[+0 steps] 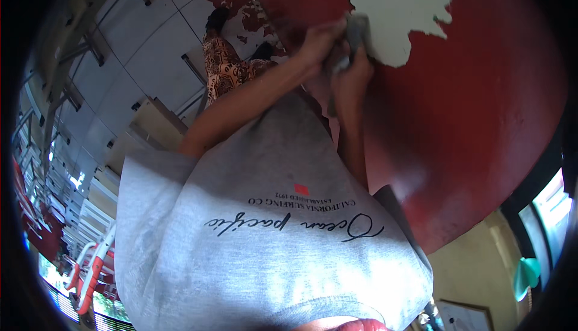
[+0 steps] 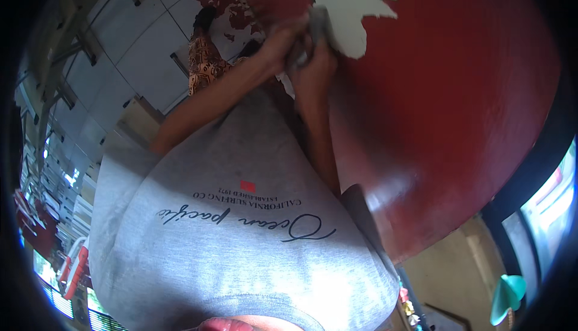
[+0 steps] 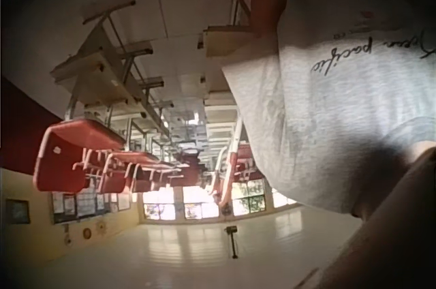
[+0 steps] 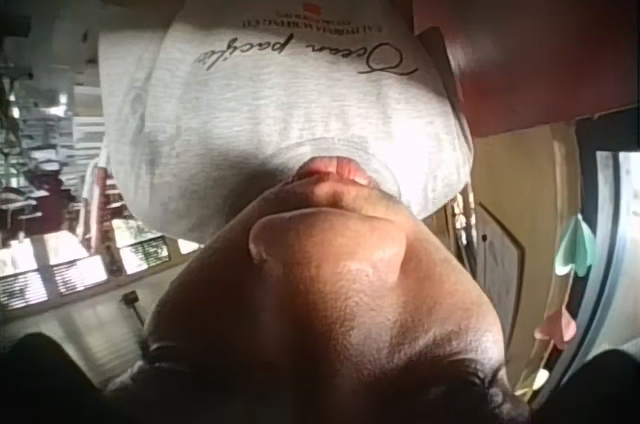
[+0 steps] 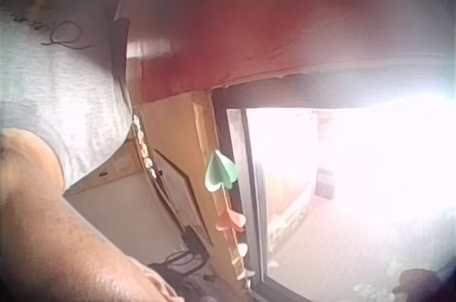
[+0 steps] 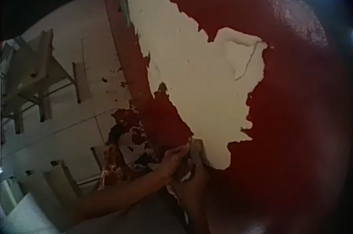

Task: Scraping layers of old paint off a red wall using a putty knife and a secondary scraper tool.

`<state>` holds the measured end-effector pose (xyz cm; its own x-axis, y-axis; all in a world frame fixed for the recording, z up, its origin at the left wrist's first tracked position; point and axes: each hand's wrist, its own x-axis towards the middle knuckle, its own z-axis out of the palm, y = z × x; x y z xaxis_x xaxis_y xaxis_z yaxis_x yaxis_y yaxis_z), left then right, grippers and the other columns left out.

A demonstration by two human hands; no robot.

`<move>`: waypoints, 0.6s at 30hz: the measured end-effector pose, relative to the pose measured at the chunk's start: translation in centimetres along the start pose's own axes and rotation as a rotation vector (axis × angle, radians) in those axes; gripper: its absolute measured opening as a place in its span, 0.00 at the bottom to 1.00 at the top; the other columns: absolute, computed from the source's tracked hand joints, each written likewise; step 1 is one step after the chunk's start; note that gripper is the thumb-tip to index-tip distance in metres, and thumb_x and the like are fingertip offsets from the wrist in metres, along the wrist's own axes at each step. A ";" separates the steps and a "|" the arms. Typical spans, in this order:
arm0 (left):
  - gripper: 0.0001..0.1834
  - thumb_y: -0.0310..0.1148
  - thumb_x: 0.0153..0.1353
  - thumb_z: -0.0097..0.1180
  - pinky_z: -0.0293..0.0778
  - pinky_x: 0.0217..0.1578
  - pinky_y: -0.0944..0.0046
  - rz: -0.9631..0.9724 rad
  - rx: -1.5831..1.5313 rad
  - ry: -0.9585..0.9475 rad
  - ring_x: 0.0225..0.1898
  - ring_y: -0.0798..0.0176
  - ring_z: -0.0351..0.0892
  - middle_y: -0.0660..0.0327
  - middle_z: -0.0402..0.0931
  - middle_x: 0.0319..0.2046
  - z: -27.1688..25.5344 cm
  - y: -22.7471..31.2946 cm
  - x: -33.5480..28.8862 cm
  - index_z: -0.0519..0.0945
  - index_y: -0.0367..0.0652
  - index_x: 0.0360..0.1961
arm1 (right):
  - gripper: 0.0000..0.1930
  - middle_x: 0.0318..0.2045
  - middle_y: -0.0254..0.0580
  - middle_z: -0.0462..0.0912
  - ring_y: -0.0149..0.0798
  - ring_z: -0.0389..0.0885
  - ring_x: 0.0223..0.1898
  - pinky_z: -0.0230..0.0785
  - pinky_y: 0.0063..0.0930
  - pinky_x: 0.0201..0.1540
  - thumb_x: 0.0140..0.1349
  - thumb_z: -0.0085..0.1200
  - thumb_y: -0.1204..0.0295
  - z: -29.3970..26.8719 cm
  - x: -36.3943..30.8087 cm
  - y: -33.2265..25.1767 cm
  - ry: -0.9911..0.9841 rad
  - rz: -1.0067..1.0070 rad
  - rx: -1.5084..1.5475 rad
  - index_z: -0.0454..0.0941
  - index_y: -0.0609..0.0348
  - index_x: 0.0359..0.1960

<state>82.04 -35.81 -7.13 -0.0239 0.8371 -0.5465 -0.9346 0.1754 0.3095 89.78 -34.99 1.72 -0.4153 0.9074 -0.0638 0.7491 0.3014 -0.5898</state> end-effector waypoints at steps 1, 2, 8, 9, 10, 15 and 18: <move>0.18 0.45 0.69 0.54 0.76 0.27 0.68 0.009 -0.012 -0.002 0.25 0.72 0.77 0.65 0.78 0.27 0.9 -0.4 -0.3 0.81 0.39 0.43 | 0.13 0.33 0.58 0.83 0.51 0.86 0.38 0.73 0.39 0.39 0.68 0.48 0.71 -0.5 -0.7 0.5 -0.006 -0.011 -0.008 0.76 0.66 0.48; 0.19 0.45 0.69 0.53 0.75 0.27 0.68 -0.026 0.115 0.084 0.25 0.72 0.77 0.65 0.79 0.26 2.3 -1.5 -1.2 0.81 0.38 0.43 | 0.12 0.33 0.59 0.83 0.51 0.86 0.38 0.73 0.39 0.39 0.67 0.49 0.71 -0.9 -2.2 1.6 0.064 0.036 0.057 0.76 0.66 0.48; 0.18 0.43 0.68 0.56 0.77 0.33 0.68 -0.058 0.015 0.047 0.32 0.72 0.79 0.62 0.81 0.33 1.6 1.2 -0.8 0.82 0.37 0.44 | 0.14 0.35 0.57 0.84 0.49 0.86 0.41 0.74 0.37 0.41 0.67 0.50 0.71 -0.1 -0.2 0.9 0.013 0.043 0.018 0.76 0.68 0.49; 0.17 0.43 0.68 0.57 0.77 0.33 0.69 -0.025 -0.037 0.013 0.34 0.73 0.79 0.63 0.80 0.33 1.4 1.5 -0.9 0.82 0.39 0.42 | 0.14 0.36 0.56 0.85 0.48 0.86 0.42 0.74 0.37 0.41 0.67 0.50 0.71 0.1 -0.1 0.8 -0.022 0.032 -0.024 0.76 0.68 0.49; 0.17 0.43 0.68 0.57 0.77 0.33 0.69 -0.018 -0.033 0.013 0.34 0.73 0.79 0.63 0.80 0.33 1.3 1.0 -1.0 0.82 0.39 0.42 | 0.14 0.36 0.56 0.85 0.48 0.86 0.42 0.74 0.37 0.41 0.67 0.50 0.71 0.0 -0.6 0.9 -0.020 0.026 -0.019 0.76 0.68 0.49; 0.18 0.42 0.68 0.56 0.76 0.31 0.68 -0.004 0.251 0.102 0.30 0.71 0.79 0.62 0.81 0.30 2.8 -0.8 -1.7 0.82 0.35 0.42 | 0.11 0.33 0.61 0.81 0.62 0.82 0.38 0.72 0.43 0.40 0.67 0.50 0.74 -1.5 -2.2 1.4 0.128 0.054 0.140 0.75 0.69 0.46; 0.19 0.42 0.67 0.58 0.75 0.31 0.69 -0.087 0.139 0.050 0.30 0.72 0.78 0.62 0.81 0.30 1.6 3.8 -0.8 0.82 0.35 0.46 | 0.11 0.33 0.57 0.84 0.38 0.82 0.34 0.72 0.34 0.38 0.68 0.50 0.73 0.1 1.3 0.4 0.045 -0.102 0.135 0.76 0.70 0.45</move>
<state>79.11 -34.96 -4.29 0.0342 0.7893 -0.6130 -0.8759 0.3190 0.3619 89.45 -33.72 1.32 -0.4595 0.8875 0.0361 0.6270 0.3529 -0.6945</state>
